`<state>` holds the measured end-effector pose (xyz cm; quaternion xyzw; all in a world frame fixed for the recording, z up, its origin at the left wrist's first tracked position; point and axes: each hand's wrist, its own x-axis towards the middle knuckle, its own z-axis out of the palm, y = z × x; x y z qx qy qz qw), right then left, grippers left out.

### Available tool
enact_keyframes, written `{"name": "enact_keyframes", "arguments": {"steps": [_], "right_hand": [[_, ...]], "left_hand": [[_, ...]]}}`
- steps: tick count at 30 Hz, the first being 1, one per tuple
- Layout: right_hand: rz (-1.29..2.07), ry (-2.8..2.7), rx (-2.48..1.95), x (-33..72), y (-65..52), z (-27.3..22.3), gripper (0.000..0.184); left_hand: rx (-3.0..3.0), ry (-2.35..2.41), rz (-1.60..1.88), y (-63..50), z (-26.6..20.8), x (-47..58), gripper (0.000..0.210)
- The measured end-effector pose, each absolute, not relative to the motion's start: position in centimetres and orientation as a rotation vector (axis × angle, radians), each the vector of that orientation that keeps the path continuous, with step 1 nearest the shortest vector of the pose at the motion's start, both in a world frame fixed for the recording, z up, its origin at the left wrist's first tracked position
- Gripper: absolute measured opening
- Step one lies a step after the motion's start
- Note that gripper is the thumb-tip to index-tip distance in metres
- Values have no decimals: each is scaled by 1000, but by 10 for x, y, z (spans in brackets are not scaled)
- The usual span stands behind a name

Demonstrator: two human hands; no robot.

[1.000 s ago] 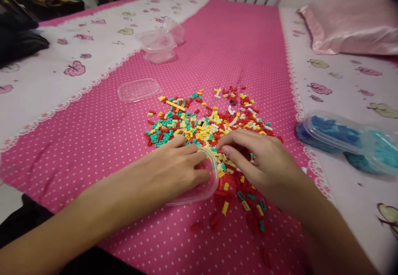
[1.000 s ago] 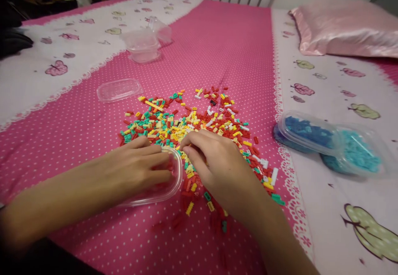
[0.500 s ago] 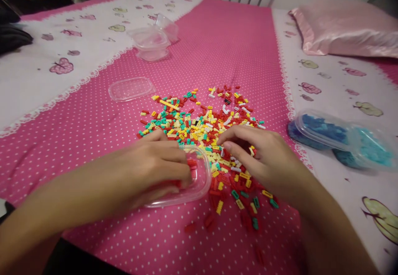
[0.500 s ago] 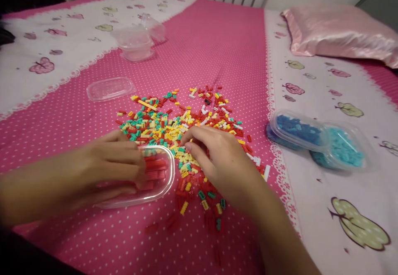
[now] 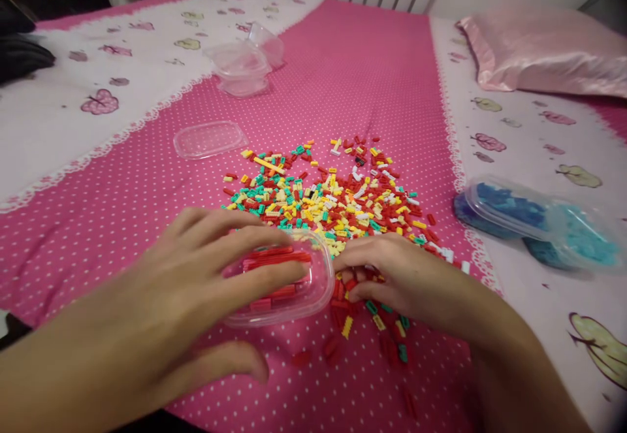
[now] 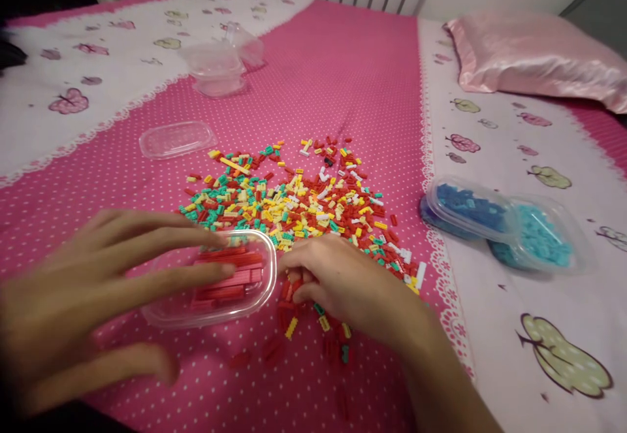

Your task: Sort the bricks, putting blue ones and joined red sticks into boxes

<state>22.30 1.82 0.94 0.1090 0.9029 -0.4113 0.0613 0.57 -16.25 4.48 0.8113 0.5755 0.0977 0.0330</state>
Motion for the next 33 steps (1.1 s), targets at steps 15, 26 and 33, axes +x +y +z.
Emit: {"name": "enact_keyframes", "arguments": {"steps": [15, 26, 33], "right_hand": [[-1091, 3026, 759, 226, 30, 16, 19], [-993, 3127, 798, 226, 32, 14, 19], [-1086, 3114, 734, 226, 30, 16, 20]], "left_hand": [[2522, 1966, 439, -167, 23, 26, 40], [2713, 1808, 527, -124, -17, 99, 20], [2634, 1783, 605, -124, 13, 69, 26]]}}
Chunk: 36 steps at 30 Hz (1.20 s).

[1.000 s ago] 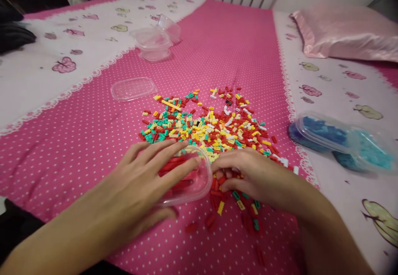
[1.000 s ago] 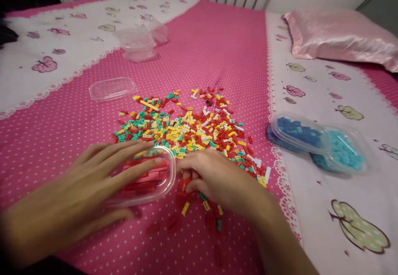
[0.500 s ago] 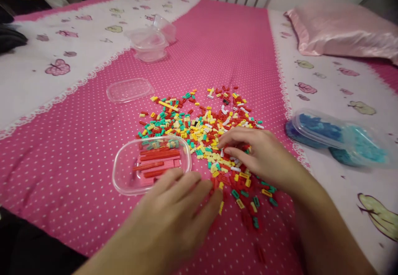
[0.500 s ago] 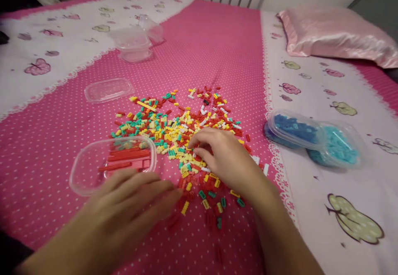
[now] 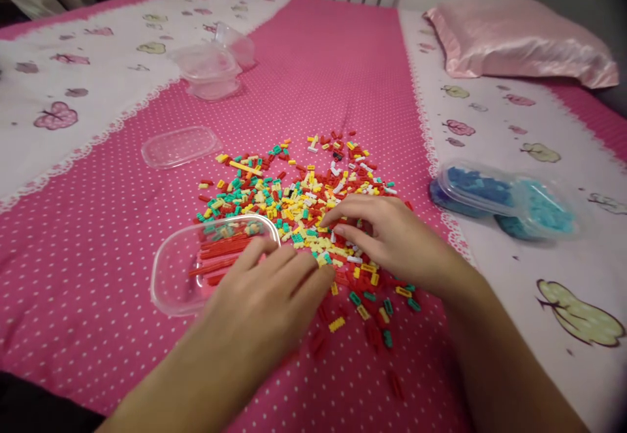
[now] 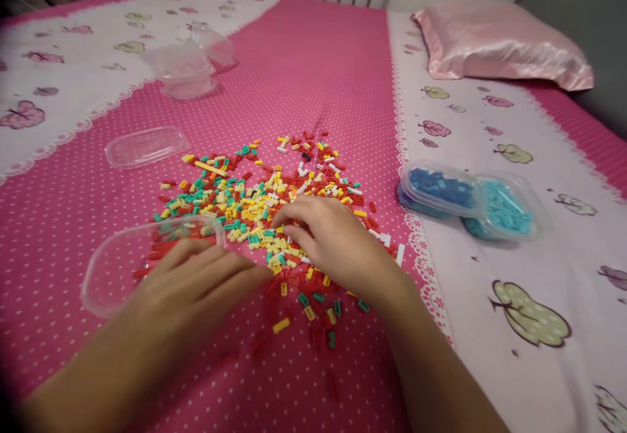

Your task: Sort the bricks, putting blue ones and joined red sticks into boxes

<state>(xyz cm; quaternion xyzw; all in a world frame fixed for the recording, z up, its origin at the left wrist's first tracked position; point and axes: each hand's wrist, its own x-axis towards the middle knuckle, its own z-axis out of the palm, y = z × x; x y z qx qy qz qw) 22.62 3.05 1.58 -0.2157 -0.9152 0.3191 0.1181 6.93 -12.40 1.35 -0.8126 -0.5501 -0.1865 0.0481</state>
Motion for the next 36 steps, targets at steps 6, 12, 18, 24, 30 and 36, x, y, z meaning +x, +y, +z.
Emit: {"name": "enact_keyframes", "arguments": {"steps": [6, 12, 18, 24, 30, 36], "right_hand": [[953, -2664, -625, 233, 37, 23, 16], [851, -2526, -804, 237, 45, 16, 13], [850, -2649, -717, 226, 41, 5, 14], [857, -2646, -726, 221, 41, -6, 12], [531, -2566, -696, 205, 26, -24, 22], [516, -2646, -596, 200, 21, -27, 15]], "left_hand": [[-2420, -1960, -858, -123, 35, 26, 14], [-2280, -2187, -1125, -102, 50, -27, 9], [-2849, -2254, -1415, -31, 34, -61, 25], [-2813, -2116, -1952, -38, 7, -65, 27], [-2793, -2071, -1994, -47, -2, -74, 25], [-2676, -2108, -1965, -42, -11, -77, 23]]}}
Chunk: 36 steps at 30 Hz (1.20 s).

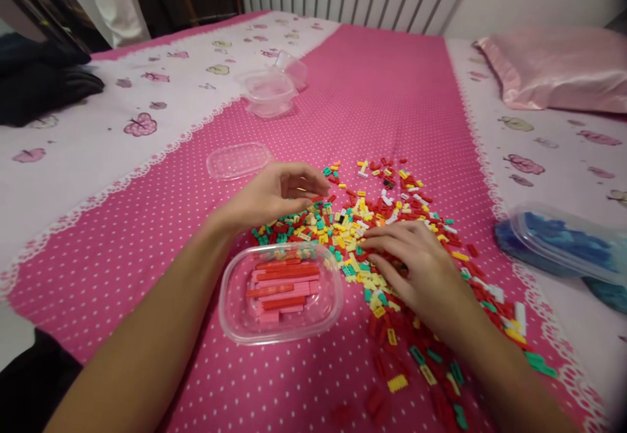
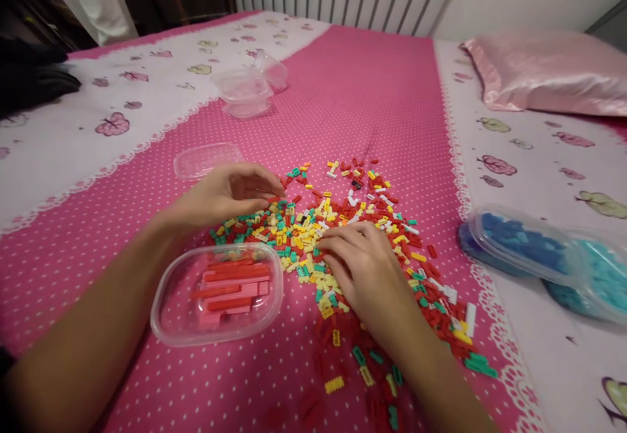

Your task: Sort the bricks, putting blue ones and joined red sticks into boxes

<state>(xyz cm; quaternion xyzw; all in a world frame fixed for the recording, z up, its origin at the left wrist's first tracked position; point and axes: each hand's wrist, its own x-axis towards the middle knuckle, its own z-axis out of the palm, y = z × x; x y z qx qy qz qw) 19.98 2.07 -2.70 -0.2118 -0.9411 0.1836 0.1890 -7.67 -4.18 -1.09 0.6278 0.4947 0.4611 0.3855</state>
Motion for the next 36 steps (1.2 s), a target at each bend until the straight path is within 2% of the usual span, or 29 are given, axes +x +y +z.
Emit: {"name": "enact_keyframes", "arguments": {"steps": [6, 12, 17, 21, 23, 28, 31, 36], "right_hand": [[517, -2660, -581, 203, 23, -29, 9], [511, -2498, -584, 203, 20, -30, 9], [566, -2436, -576, 203, 20, -27, 4], [616, -2400, -602, 205, 20, -28, 13], [654, -2366, -644, 206, 18, -28, 10], [916, -2278, -728, 204, 10, -25, 4], [1151, -2101, -718, 200, 4, -24, 13], [1461, -1855, -676, 195, -5, -19, 24]], "left_hand": [[1567, 1175, 1116, -46, -8, -67, 23], [1584, 1025, 1017, -53, 9, -68, 34], [1730, 883, 688, -62, 26, -72, 9], [1841, 861, 614, -65, 35, -73, 11], [1895, 870, 650, -65, 35, -72, 9], [1923, 1063, 867, -61, 27, -59, 16], [1923, 994, 842, -61, 23, -46, 23], [1998, 869, 790, -62, 23, -35, 20]]}}
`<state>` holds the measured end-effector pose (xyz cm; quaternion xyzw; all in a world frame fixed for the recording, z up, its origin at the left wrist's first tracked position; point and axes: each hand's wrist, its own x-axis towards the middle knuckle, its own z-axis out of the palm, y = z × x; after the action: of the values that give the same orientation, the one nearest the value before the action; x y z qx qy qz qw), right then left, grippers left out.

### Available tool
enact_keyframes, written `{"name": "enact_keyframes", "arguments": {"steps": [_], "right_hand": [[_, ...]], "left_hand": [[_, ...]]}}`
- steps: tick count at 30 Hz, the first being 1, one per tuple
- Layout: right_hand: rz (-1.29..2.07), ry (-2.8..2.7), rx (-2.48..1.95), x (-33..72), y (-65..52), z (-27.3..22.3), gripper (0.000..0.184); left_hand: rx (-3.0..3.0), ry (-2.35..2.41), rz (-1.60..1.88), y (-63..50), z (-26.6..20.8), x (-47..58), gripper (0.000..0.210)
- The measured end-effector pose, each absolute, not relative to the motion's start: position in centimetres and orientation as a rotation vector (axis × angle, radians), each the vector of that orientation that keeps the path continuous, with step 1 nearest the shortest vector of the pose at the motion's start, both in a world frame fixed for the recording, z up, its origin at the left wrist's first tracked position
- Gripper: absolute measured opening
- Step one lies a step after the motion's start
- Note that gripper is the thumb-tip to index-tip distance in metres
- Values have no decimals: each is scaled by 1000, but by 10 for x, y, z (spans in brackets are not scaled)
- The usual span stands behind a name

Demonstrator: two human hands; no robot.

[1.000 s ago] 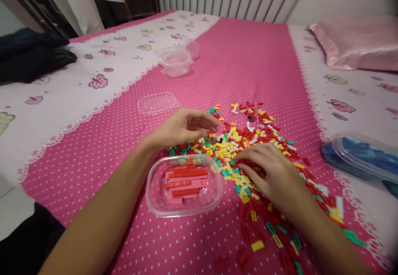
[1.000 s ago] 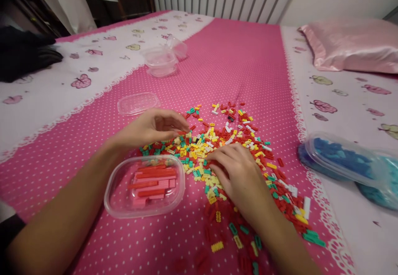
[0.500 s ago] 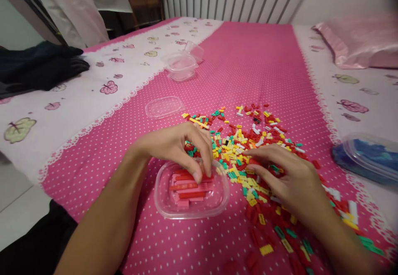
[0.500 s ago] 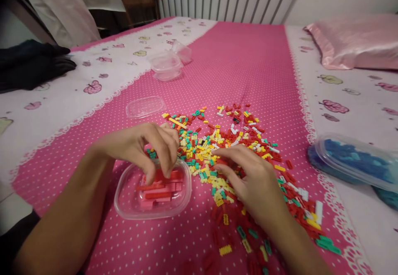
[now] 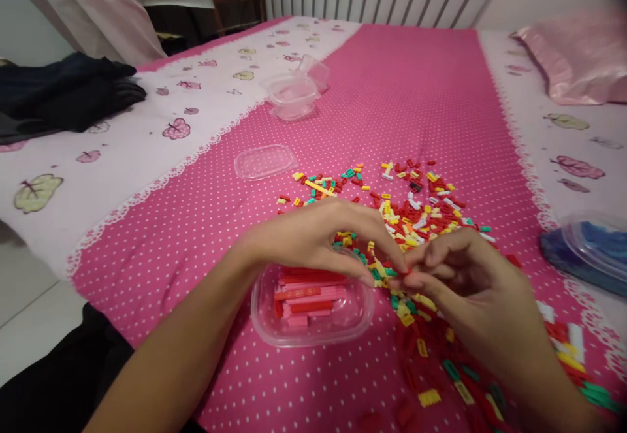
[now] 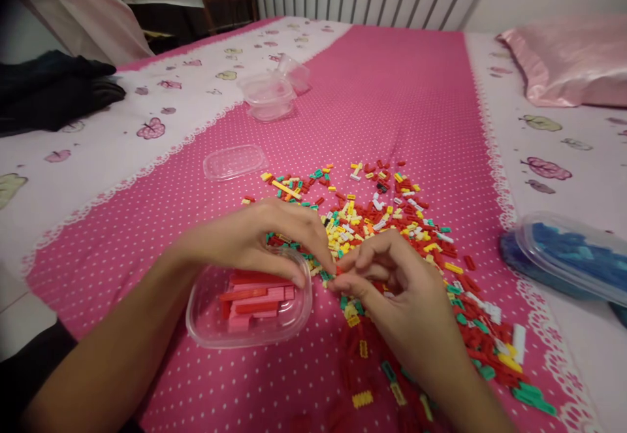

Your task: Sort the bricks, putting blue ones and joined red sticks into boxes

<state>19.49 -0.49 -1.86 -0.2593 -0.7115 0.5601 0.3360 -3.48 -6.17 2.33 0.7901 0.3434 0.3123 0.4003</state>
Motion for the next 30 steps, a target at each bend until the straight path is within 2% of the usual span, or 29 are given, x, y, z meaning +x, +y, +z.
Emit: {"name": "enact_keyframes", "arguments": {"steps": [3, 10, 20, 24, 27, 30], "right_hand": [[1487, -1874, -668, 193, -9, -15, 27], [1303, -2012, -663, 194, -11, -16, 29], [1136, -2105, -603, 201, 0, -11, 5], [976, -2072, -850, 208, 18, -8, 16], [870, -2180, -928, 209, 24, -9, 16], [807, -2311, -868, 205, 22, -11, 15]], "left_hand": [[2005, 880, 799, -62, 23, -32, 14], [2024, 898, 773, -60, 19, -24, 9], [1966, 933, 784, -66, 29, -37, 3], [1853, 918, 760, -71, 30, -57, 6], [1781, 944, 809, -70, 23, -66, 8], [1780, 939, 848, -67, 19, -67, 21]]}}
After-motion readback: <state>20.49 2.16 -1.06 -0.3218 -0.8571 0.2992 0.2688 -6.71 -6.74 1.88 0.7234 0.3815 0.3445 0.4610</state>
